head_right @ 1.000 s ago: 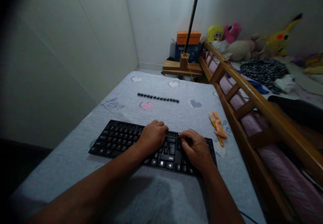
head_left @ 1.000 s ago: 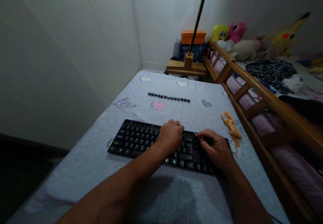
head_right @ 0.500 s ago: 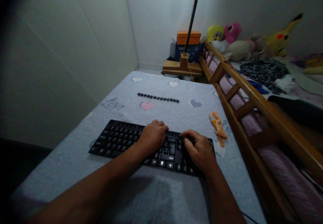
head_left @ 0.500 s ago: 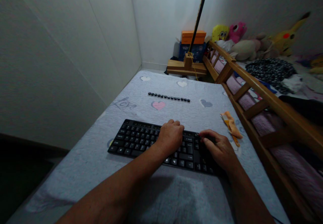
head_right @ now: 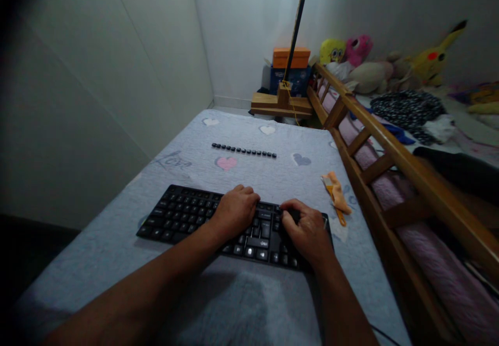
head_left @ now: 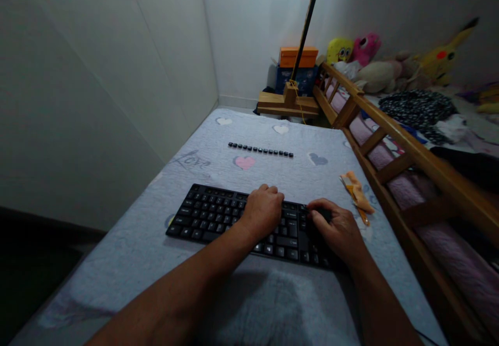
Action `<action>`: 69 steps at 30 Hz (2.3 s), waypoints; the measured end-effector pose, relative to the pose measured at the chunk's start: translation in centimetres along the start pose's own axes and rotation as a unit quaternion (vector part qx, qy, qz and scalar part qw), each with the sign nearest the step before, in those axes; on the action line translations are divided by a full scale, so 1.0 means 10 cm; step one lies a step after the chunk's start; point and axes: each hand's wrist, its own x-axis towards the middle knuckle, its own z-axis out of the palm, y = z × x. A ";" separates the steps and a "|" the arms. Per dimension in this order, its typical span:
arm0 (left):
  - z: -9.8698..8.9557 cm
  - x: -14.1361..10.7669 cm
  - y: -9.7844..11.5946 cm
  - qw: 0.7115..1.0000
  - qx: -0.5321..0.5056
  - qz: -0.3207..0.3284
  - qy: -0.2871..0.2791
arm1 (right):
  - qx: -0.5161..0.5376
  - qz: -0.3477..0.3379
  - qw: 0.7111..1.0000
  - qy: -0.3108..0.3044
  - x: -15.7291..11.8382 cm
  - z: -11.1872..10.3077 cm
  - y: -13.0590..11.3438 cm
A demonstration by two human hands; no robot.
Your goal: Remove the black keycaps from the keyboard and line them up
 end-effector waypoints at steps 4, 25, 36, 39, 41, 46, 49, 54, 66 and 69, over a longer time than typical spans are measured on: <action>0.00 0.00 0.00 1.000 0.000 -0.001 0.004 | -0.004 -0.009 1.000 0.007 0.00 0.01 0.00; -0.01 0.00 0.02 1.000 0.007 0.004 0.002 | 0.006 0.042 0.999 -0.004 0.10 0.03 -0.08; -0.02 0.00 0.02 1.000 0.004 0.000 -0.003 | -0.020 0.046 0.998 0.030 0.12 0.07 -0.14; -0.02 0.00 0.02 1.000 0.005 0.002 0.000 | -0.035 0.045 0.998 0.035 0.12 0.08 -0.19; -0.02 0.00 0.02 1.000 0.006 0.001 0.002 | -0.036 0.043 0.998 0.033 0.11 0.08 -0.21; -0.01 0.00 0.02 1.000 0.005 0.004 0.003 | -0.011 0.041 0.999 0.017 0.10 0.06 -0.18; -0.01 0.00 0.02 1.000 0.004 0.003 0.003 | 0.006 0.078 0.997 0.017 0.12 0.06 -0.16; -0.01 0.00 0.01 1.000 0.002 0.005 0.004 | 0.008 0.095 0.995 0.040 0.15 0.08 -0.21; 0.02 0.00 0.01 1.000 0.012 0.008 0.014 | 0.023 0.098 0.995 0.017 0.15 0.06 -0.18; 0.02 0.00 0.01 1.000 0.008 0.010 0.015 | 0.027 0.118 0.992 0.020 0.18 0.06 -0.17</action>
